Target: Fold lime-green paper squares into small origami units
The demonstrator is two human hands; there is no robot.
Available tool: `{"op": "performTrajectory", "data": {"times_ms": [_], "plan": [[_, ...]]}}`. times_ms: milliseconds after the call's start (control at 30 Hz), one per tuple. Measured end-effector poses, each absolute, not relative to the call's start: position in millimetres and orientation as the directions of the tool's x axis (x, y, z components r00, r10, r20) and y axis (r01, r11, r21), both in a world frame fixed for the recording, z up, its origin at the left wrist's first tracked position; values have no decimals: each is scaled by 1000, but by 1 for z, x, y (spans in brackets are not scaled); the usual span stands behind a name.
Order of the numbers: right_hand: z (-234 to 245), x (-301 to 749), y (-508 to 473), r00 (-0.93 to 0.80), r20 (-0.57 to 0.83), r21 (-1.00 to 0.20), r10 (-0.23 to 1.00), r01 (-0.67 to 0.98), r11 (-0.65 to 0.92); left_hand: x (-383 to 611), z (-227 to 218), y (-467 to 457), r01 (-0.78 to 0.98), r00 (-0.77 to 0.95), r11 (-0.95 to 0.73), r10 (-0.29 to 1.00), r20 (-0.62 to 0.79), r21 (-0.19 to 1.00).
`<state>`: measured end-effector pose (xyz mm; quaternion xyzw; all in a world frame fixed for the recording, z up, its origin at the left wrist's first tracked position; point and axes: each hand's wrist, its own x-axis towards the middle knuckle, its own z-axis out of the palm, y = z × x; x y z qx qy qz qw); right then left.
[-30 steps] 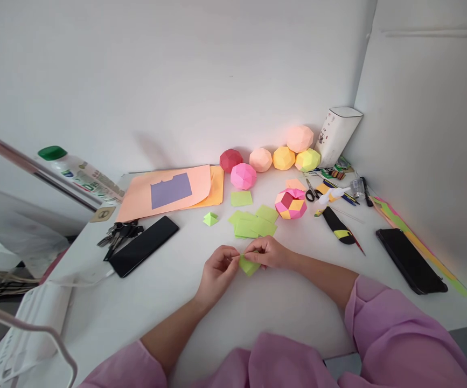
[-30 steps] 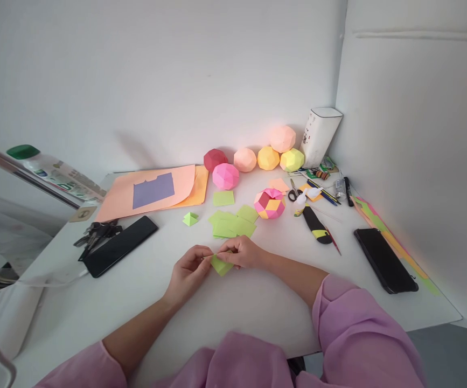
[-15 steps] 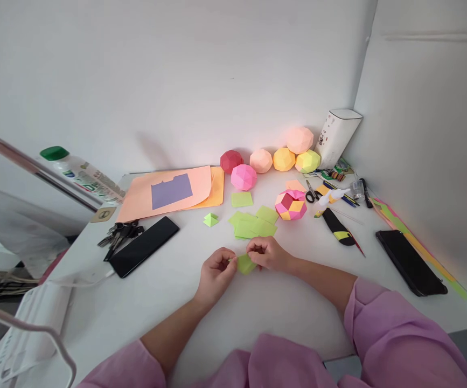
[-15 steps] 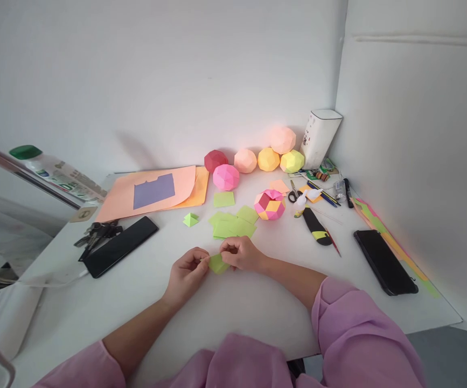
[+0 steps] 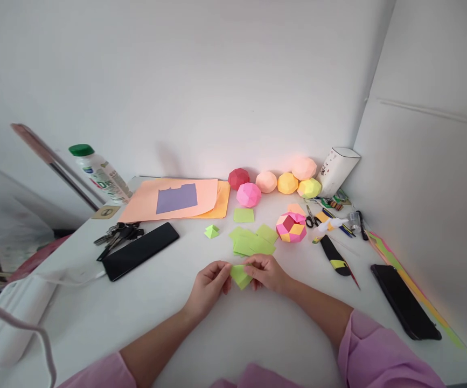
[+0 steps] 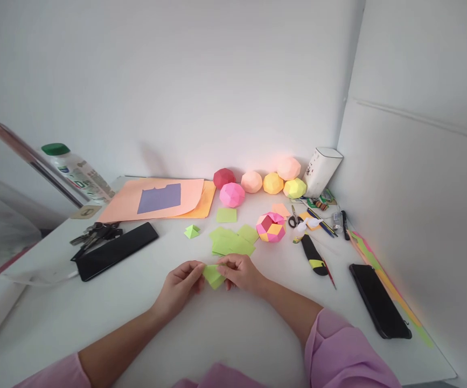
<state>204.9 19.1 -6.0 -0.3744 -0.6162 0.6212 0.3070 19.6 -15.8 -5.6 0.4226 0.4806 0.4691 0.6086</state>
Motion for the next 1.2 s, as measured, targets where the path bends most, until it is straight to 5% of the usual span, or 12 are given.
{"op": "performTrajectory", "data": {"times_ms": [167, 667, 967, 1067, 1200], "plan": [[-7, 208, 20, -467, -99, -995, 879, 72, -74, 23, 1, -16, -226, 60, 187, 982, -178, 956], [-5, 209, 26, -462, -44, -999, 886, 15, -41, 21, 2, -16, -43, 149, 242, 961, -234, 969], [-8, 209, 28, -528, -136, -990, 838, 49, -129, 21, -9, -20, 15, 1, -72, 997, 72, 997], [-7, 209, 26, -573, -158, -987, 804, 108, -117, 21, -12, -21, -83, 43, -76, 996, 80, 994], [-5, 208, 23, -559, -173, -981, 811, 169, -93, 20, -11, -23, -1, 174, -176, 969, 174, 984]]}}
